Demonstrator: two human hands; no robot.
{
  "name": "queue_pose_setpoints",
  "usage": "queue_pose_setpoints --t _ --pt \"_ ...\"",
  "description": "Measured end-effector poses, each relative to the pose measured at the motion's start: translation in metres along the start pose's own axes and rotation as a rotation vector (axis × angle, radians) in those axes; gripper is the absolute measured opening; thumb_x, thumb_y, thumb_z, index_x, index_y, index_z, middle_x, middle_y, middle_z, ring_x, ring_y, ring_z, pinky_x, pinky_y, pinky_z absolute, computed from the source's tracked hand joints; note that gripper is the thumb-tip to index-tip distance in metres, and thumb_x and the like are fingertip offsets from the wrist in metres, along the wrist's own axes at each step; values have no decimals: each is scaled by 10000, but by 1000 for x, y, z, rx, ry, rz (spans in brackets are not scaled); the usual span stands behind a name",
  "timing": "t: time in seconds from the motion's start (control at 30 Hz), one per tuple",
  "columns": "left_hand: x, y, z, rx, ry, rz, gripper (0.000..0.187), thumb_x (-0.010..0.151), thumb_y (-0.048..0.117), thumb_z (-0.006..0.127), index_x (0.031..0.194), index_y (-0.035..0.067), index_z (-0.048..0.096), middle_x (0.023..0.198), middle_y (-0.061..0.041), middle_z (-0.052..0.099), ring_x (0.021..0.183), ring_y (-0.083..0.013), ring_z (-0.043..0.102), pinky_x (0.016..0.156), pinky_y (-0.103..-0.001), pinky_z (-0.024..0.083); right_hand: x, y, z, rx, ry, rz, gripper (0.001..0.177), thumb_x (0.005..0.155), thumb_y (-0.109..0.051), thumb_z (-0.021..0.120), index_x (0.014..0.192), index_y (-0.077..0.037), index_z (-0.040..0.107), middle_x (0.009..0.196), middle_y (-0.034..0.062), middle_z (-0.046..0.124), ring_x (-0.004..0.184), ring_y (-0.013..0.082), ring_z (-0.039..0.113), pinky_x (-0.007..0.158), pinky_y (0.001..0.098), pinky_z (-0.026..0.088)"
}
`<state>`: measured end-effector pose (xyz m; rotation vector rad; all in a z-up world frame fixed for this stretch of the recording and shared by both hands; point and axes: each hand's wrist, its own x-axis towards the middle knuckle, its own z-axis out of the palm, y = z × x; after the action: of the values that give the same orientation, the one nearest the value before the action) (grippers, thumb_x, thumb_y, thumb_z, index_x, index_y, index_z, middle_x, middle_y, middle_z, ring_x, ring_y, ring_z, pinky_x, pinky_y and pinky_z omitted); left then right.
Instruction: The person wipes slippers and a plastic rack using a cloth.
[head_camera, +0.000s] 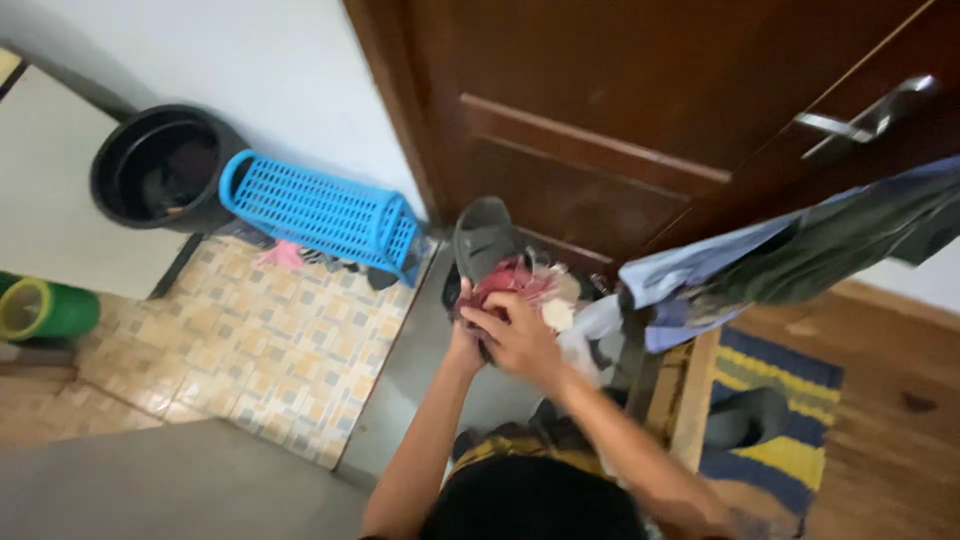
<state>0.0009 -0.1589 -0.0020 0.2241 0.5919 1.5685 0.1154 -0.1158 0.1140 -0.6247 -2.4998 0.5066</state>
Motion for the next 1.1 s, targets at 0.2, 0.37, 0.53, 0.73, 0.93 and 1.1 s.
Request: queue_pose_setpoints --t 0.2,0.37,0.53,0.73,0.93,1.1 --pt "-26 24 -45 464 275 131 581 1041 431 508 1489 67 451 1402 -120 584 1275 -243 568 1066 -381 459 48 -52 4 669 366 377 317 896 -10 553 1164 -176 582 992 80 672 813 281 644 704 404 548" --pt "-44 22 -63 696 152 321 616 931 343 684 1435 34 513 1398 -115 596 1296 -251 552 1064 -372 446 48 -55 -4 68 28 -269 225 845 -76 641 1011 -174 758 1014 57 683 939 284 687 815 437 553" --pt "-80 54 -32 1387 340 578 795 663 352 904 1335 46 610 1307 -137 635 1229 -332 586 1016 -451 479 42 -64 22 16 371 -98 251 739 -34 670 977 -103 713 1230 132 638 1128 356 578 962 482 467" --pt "-110 78 13 1736 479 736 949 505 423 950 1323 82 611 1250 -132 630 1160 -363 558 978 -497 435 36 -13 15 461 -113 393 451 845 53 477 1174 -152 708 1113 94 780 1089 224 792 1002 341 621" --pt "-83 38 10 1750 522 584 947 520 484 952 1335 183 575 1246 -70 645 1205 -328 550 1007 -492 404 12 -20 40 325 -75 -195 350 865 -29 725 1214 -46 713 1079 191 641 1047 363 633 964 446 502" --pt "-66 15 21 1667 516 377 1196 532 446 944 1538 111 390 1303 -151 612 1168 -369 535 994 -525 414 24 57 -5 343 487 147 297 941 15 574 1227 -18 646 1238 174 663 1176 348 625 1074 433 480"
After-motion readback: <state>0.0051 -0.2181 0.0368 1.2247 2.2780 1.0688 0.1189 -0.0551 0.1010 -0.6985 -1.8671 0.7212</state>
